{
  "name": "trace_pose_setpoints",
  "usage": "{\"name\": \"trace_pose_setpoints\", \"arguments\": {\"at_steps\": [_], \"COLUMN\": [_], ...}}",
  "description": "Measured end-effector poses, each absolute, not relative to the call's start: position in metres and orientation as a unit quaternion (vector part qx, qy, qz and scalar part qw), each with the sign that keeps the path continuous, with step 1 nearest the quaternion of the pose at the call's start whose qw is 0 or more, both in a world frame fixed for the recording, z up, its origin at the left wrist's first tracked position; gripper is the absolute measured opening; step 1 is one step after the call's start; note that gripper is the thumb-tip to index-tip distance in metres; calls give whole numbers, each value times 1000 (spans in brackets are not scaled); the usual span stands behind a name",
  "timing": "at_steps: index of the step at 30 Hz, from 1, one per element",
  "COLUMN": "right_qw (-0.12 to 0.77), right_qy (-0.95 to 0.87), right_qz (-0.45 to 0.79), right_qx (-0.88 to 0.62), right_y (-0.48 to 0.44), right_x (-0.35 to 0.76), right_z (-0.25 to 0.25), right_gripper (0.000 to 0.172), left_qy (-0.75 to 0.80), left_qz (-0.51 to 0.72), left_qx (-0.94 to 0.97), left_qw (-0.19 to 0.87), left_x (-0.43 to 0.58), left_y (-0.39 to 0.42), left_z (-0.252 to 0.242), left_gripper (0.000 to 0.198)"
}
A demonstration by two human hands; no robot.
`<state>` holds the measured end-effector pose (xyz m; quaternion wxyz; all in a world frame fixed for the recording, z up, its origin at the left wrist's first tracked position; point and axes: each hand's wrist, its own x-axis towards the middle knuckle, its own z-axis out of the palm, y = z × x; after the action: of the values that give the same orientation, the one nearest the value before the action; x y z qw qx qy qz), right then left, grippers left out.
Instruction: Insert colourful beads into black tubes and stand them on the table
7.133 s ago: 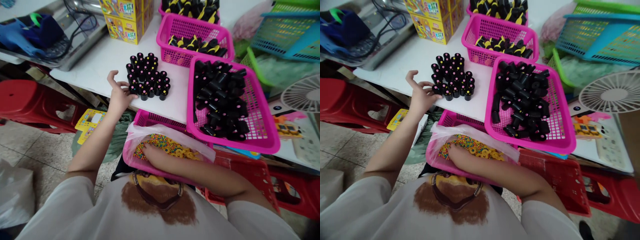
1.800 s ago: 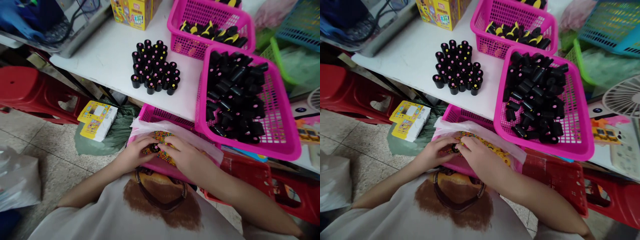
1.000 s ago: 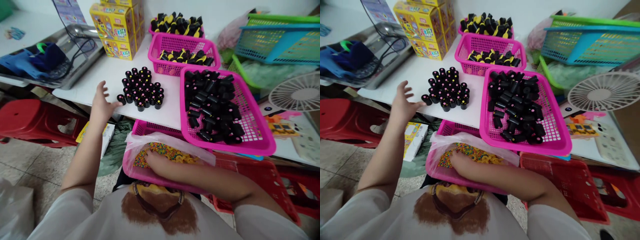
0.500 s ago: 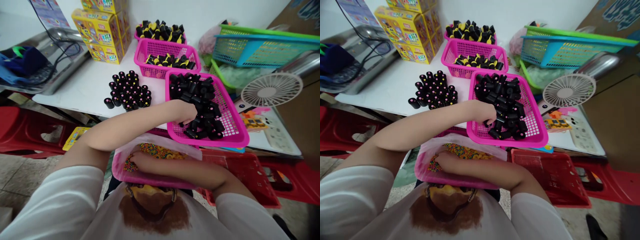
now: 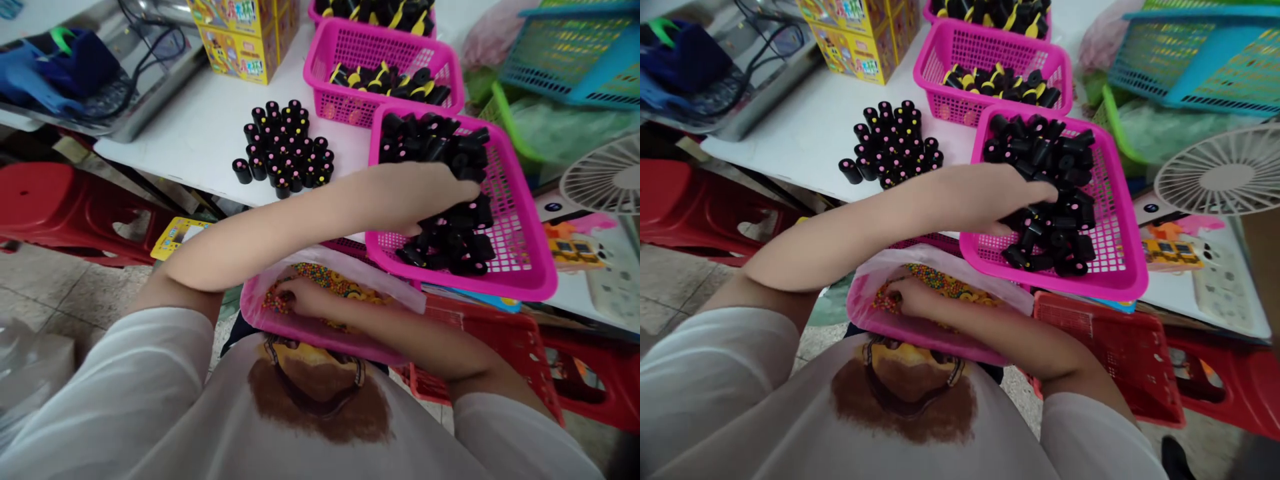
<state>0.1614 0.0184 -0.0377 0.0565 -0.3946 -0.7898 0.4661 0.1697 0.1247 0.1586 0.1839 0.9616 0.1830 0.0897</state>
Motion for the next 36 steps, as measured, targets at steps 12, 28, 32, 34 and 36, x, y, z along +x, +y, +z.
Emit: {"name": "trace_pose_setpoints", "arguments": {"at_steps": [12,28,32,34,36], "right_qw": [203,152,148,153,155], "right_qy": [-741,-878,-881,-878,-872], "right_qz": [451,212,193,202,210], "right_qx": [-454,-402,-405,-406,-413], "right_y": [-11,-20,-21,-23,-24], "right_x": [225,218,219,223,228], "right_z": [24,37,42,41,38], "right_gripper": [29,38,39,42,43], "left_qy": [397,385,387,395,403], "left_qz": [207,224,226,230,235], "left_qx": [837,786,788,786,780], "left_qw": [313,429,422,417,417], "left_x": [-42,-13,-11,-13,-18], "left_y": [25,2,1,0,1], "left_z": [66,9,8,12,21], "left_gripper": [26,34,32,31,32]}}
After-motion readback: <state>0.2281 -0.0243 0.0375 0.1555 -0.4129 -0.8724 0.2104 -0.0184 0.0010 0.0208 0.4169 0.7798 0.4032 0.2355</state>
